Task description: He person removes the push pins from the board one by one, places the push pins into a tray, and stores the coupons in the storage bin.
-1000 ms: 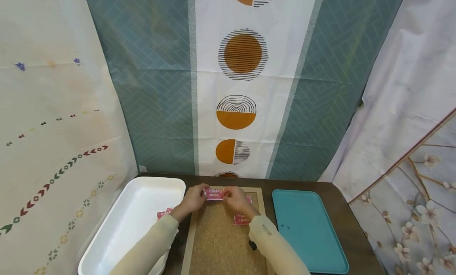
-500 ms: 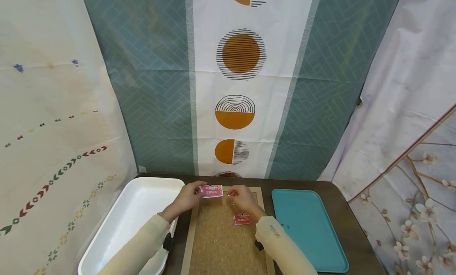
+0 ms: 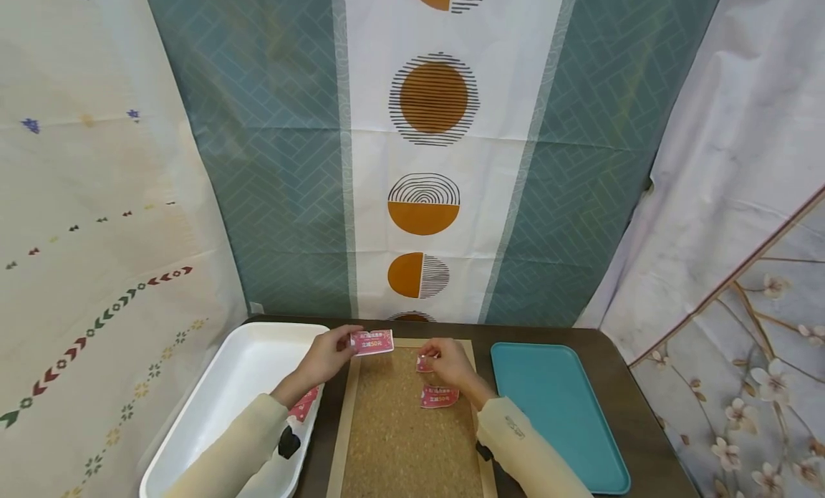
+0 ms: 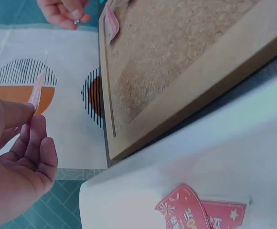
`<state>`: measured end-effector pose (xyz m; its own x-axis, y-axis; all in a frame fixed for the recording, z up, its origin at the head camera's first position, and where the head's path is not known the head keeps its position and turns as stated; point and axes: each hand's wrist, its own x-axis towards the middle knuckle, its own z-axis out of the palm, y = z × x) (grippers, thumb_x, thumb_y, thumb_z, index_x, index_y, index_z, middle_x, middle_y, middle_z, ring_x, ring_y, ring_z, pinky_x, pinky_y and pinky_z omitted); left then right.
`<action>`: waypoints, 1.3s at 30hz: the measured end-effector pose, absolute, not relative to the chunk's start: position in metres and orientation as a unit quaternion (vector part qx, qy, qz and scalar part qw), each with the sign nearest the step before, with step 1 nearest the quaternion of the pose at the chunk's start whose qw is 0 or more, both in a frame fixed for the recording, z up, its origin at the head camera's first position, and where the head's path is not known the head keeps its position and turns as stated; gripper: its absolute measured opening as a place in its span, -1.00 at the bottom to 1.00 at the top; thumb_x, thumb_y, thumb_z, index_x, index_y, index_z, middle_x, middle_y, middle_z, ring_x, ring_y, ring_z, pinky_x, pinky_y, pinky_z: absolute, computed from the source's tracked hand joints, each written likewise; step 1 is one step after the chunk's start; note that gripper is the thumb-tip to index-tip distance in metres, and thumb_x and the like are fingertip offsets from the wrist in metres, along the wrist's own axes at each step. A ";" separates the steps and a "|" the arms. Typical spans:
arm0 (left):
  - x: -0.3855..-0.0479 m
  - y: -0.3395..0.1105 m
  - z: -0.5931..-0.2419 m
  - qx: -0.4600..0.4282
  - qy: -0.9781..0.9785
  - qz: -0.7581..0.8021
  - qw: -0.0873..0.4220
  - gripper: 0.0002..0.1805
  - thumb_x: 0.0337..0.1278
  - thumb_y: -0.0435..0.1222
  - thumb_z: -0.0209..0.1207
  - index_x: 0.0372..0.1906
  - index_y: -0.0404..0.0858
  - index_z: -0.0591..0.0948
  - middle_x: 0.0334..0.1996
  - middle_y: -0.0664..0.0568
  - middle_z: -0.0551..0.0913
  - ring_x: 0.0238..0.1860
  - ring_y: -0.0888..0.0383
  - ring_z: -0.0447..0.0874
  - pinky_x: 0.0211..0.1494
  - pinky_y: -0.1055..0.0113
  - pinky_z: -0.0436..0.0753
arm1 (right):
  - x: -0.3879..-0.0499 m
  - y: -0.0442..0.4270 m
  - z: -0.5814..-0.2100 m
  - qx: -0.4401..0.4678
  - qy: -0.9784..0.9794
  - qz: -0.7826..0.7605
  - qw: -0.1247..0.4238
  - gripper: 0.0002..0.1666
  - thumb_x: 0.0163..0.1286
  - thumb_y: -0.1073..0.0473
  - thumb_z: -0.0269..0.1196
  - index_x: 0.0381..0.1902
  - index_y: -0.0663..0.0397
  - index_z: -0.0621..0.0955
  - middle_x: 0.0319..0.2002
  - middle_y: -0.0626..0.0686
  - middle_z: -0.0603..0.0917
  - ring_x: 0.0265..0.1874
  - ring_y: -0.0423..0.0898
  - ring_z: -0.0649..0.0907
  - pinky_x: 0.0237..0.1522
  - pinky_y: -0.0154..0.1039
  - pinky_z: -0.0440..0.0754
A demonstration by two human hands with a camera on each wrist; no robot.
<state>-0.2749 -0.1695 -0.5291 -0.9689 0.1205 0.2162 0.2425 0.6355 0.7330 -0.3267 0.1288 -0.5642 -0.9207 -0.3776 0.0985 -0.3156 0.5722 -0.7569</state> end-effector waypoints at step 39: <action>-0.245 -0.239 -0.526 0.002 -0.911 -0.408 0.056 -0.56 0.39 -0.33 0.31 0.33 -0.21 0.64 -0.29 -0.02 0.66 -0.33 0.11 0.55 -0.30 0.38 0.63 | -0.308 0.200 -0.574 -0.163 0.892 -0.422 0.002 -0.89 0.42 0.38 0.35 -0.16 0.25 0.80 -0.21 0.15 0.82 -0.31 -0.13 0.66 -0.29 -0.26 0.64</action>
